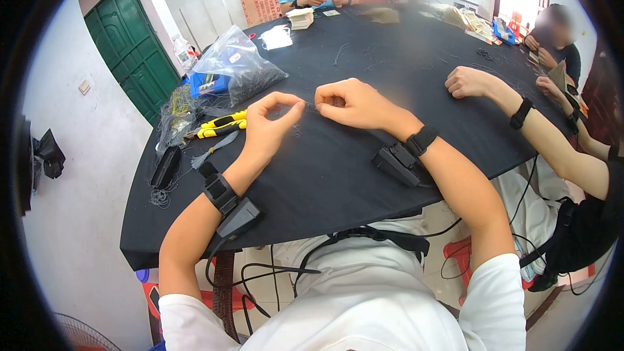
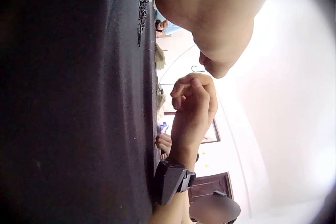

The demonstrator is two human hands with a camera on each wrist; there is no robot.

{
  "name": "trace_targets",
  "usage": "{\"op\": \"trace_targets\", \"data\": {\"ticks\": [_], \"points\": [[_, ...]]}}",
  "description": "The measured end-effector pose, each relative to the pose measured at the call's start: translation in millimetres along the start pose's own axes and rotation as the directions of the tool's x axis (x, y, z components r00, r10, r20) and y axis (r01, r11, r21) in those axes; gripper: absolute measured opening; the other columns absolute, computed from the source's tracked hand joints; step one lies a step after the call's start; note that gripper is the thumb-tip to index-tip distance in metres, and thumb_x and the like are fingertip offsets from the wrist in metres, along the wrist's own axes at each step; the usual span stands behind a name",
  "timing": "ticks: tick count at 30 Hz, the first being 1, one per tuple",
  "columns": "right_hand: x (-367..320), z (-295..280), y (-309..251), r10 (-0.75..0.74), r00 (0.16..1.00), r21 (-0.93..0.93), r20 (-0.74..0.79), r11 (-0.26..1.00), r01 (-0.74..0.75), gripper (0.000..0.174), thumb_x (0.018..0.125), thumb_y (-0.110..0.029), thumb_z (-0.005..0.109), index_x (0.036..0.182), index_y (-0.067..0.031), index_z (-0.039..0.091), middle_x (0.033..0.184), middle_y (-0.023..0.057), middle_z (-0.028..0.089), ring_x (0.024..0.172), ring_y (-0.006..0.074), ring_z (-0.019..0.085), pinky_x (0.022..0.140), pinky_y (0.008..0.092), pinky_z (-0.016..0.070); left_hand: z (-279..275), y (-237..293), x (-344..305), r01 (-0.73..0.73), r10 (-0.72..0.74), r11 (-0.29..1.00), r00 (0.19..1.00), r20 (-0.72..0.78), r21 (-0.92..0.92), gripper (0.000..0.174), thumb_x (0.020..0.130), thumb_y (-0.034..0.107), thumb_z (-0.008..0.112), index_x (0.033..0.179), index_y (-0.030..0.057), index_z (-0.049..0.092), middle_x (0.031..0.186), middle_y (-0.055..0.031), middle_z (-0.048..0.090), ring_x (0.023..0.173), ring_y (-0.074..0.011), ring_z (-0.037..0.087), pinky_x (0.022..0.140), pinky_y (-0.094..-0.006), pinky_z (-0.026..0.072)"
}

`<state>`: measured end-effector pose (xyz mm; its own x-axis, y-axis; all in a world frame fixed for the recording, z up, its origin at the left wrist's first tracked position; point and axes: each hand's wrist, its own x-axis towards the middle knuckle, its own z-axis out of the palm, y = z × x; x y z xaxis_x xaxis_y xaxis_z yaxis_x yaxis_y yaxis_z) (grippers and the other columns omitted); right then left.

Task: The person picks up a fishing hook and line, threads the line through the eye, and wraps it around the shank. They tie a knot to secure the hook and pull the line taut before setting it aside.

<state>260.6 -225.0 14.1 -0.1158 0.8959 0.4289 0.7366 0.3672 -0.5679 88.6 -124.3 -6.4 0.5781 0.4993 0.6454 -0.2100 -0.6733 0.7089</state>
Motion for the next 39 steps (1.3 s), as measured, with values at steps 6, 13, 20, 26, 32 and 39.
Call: {"op": "trace_targets", "data": {"ticks": [6,13,20,26,32,39], "points": [[1,2,3,0.004,0.999,0.062,-0.042,0.998,-0.001,0.013,0.084,-0.014,0.053,0.081,-0.0031,0.059,0.063,-0.0017,0.053,0.057,0.0040,0.043,0.052,0.0216,0.0331,1,-9,0,0.030,-0.030,0.998,1.000,0.005,-0.056,0.009,0.076,0.010,0.066,0.080,0.0012,0.064,0.075,-0.0003,0.061,0.073,-0.0067,0.053,0.067,-0.0207,0.0398],[3,5,4,0.081,0.996,0.219,-0.044,0.973,-0.070,0.018,0.086,-0.017,0.053,0.080,-0.0018,0.060,0.061,-0.0042,0.049,0.057,0.0022,0.042,0.051,0.0194,0.0313,4,-9,-3,0.257,-0.239,0.895,0.966,0.096,-0.366,0.010,0.082,0.012,0.062,0.086,0.0032,0.059,0.072,0.0033,0.057,0.062,-0.0019,0.048,0.056,-0.0159,0.0359],[5,10,8,0.126,0.989,0.317,-0.081,0.944,-0.094,0.017,0.087,-0.017,0.053,0.082,-0.0018,0.059,0.062,-0.0058,0.048,0.056,0.0009,0.039,0.050,0.0194,0.0303,3,-1,-3,0.349,-0.324,0.857,0.937,0.130,-0.380,0.010,0.083,0.015,0.061,0.085,0.0053,0.059,0.065,0.0057,0.054,0.053,0.0002,0.040,0.048,-0.0152,0.0291],[5,13,10,0.201,0.978,0.305,-0.050,0.936,-0.176,0.014,0.082,-0.016,0.056,0.080,-0.0023,0.059,0.060,-0.0045,0.051,0.054,0.0017,0.040,0.050,0.0206,0.0315,1,2,0,0.359,-0.329,0.849,0.933,0.142,-0.388,0.012,0.082,0.015,0.063,0.088,0.0046,0.062,0.066,0.0068,0.053,0.054,0.0003,0.040,0.050,-0.0152,0.0299],[6,25,13,0.166,0.981,0.377,0.098,0.907,-0.191,0.013,0.084,-0.015,0.056,0.080,-0.0032,0.059,0.064,-0.0048,0.051,0.058,0.0011,0.041,0.051,0.0194,0.0314,0,-4,0,0.395,-0.378,0.823,0.917,0.126,-0.408,0.012,0.081,0.015,0.063,0.087,0.0048,0.062,0.068,0.0064,0.054,0.055,-0.0002,0.040,0.050,-0.0156,0.0298],[2,19,-7,0.086,0.993,0.283,0.080,0.953,-0.105,0.011,0.079,-0.014,0.058,0.077,-0.0037,0.062,0.055,-0.0048,0.046,0.052,0.0035,0.036,0.048,0.0229,0.0290,-3,-12,2,0.432,-0.438,0.789,0.894,0.092,-0.436,0.011,0.082,0.016,0.063,0.086,0.0057,0.063,0.066,0.0079,0.051,0.053,0.0007,0.036,0.050,-0.0157,0.0281]]}}
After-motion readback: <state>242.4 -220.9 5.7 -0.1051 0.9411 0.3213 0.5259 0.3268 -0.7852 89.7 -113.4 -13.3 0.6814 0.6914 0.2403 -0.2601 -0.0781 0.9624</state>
